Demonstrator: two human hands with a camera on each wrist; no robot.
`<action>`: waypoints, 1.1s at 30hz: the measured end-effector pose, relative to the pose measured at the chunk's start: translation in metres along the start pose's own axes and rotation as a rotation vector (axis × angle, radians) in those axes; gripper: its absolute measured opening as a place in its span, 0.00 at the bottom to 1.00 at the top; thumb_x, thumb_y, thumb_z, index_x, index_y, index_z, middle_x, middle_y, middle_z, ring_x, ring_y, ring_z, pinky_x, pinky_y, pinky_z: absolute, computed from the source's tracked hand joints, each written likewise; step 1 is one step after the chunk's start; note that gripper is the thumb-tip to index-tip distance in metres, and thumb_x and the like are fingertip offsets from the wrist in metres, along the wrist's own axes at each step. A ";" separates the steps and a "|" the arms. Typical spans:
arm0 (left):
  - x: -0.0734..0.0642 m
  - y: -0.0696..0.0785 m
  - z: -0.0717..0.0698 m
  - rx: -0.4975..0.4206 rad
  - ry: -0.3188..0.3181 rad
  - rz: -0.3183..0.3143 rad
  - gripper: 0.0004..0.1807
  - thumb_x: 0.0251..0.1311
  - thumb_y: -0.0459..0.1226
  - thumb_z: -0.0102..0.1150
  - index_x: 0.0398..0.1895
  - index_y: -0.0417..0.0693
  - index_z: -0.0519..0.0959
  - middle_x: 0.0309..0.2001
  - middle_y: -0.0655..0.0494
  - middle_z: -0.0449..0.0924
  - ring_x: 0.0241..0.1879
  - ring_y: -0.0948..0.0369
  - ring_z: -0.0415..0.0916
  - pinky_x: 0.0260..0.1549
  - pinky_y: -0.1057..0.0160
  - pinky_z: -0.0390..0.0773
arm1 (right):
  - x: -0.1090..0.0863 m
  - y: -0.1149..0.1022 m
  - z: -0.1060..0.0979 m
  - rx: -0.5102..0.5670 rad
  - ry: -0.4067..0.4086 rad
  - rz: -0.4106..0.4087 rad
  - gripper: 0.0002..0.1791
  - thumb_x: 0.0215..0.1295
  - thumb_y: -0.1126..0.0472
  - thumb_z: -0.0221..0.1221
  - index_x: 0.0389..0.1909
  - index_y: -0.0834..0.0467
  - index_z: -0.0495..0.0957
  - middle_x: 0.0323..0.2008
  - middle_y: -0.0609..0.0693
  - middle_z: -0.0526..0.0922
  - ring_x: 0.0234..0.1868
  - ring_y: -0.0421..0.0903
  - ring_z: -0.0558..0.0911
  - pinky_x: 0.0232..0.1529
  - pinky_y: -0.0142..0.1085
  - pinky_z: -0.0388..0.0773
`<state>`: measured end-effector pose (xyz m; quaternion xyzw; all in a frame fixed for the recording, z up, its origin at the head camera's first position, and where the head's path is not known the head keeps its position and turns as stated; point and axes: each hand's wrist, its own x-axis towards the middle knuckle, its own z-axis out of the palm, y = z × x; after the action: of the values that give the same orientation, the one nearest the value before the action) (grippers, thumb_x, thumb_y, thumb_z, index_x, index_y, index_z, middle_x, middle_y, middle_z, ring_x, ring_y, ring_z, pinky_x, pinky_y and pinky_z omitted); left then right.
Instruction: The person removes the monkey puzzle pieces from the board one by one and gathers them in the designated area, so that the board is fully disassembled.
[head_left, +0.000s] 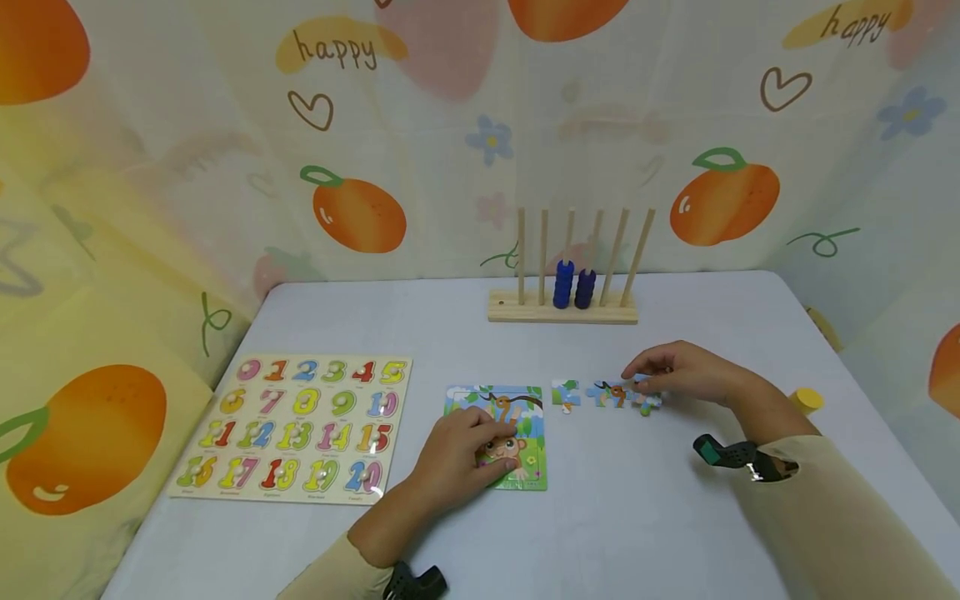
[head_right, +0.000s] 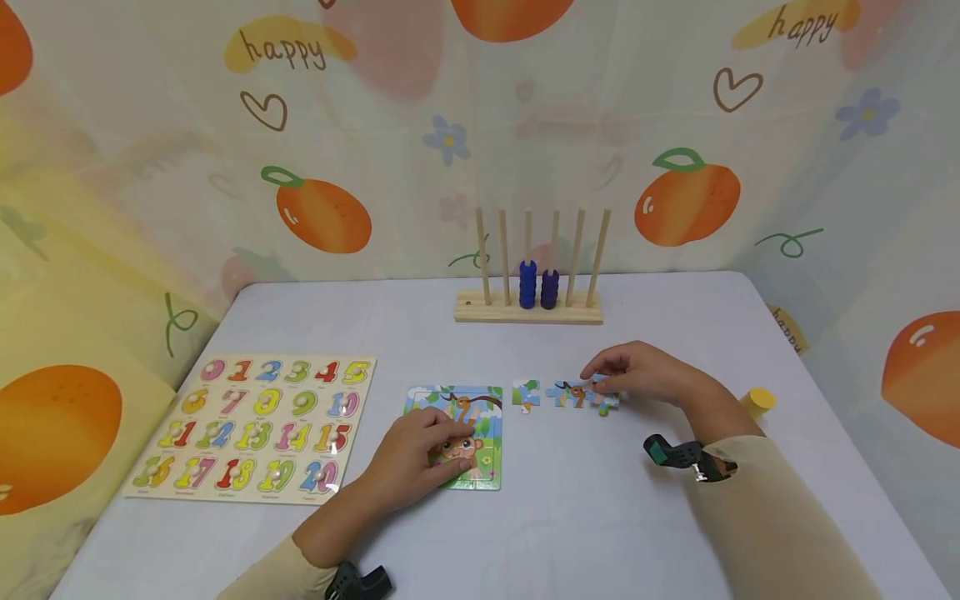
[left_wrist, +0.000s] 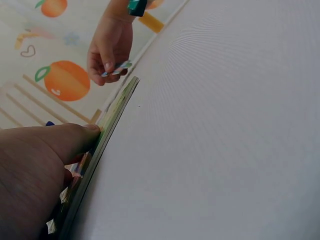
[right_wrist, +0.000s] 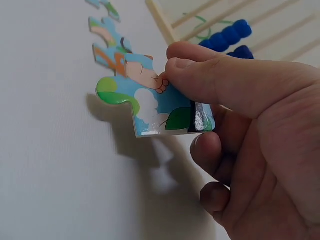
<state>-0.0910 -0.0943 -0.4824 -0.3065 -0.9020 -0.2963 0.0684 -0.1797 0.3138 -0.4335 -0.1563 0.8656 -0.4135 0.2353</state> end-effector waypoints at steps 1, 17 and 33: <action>0.000 0.000 0.000 0.001 -0.002 -0.002 0.24 0.59 0.52 0.80 0.57 0.59 0.90 0.41 0.65 0.80 0.35 0.68 0.66 0.36 0.63 0.69 | 0.000 0.002 0.000 -0.009 0.001 0.005 0.13 0.72 0.59 0.70 0.54 0.55 0.89 0.53 0.49 0.88 0.52 0.49 0.75 0.50 0.39 0.72; 0.000 0.000 0.000 0.005 -0.020 -0.030 0.24 0.59 0.53 0.80 0.57 0.60 0.90 0.41 0.66 0.79 0.36 0.68 0.67 0.38 0.63 0.70 | -0.002 0.012 0.005 0.014 0.066 0.051 0.13 0.67 0.59 0.74 0.49 0.59 0.85 0.39 0.50 0.85 0.42 0.47 0.77 0.42 0.34 0.75; 0.000 0.001 -0.001 -0.003 -0.023 -0.026 0.24 0.59 0.52 0.80 0.58 0.59 0.90 0.42 0.66 0.79 0.37 0.68 0.68 0.38 0.62 0.71 | -0.004 0.017 0.013 -0.072 0.166 0.015 0.14 0.67 0.60 0.74 0.52 0.56 0.88 0.48 0.49 0.89 0.43 0.47 0.77 0.43 0.33 0.74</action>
<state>-0.0901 -0.0945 -0.4809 -0.2982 -0.9061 -0.2951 0.0537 -0.1709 0.3181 -0.4530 -0.1236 0.8975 -0.3919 0.1602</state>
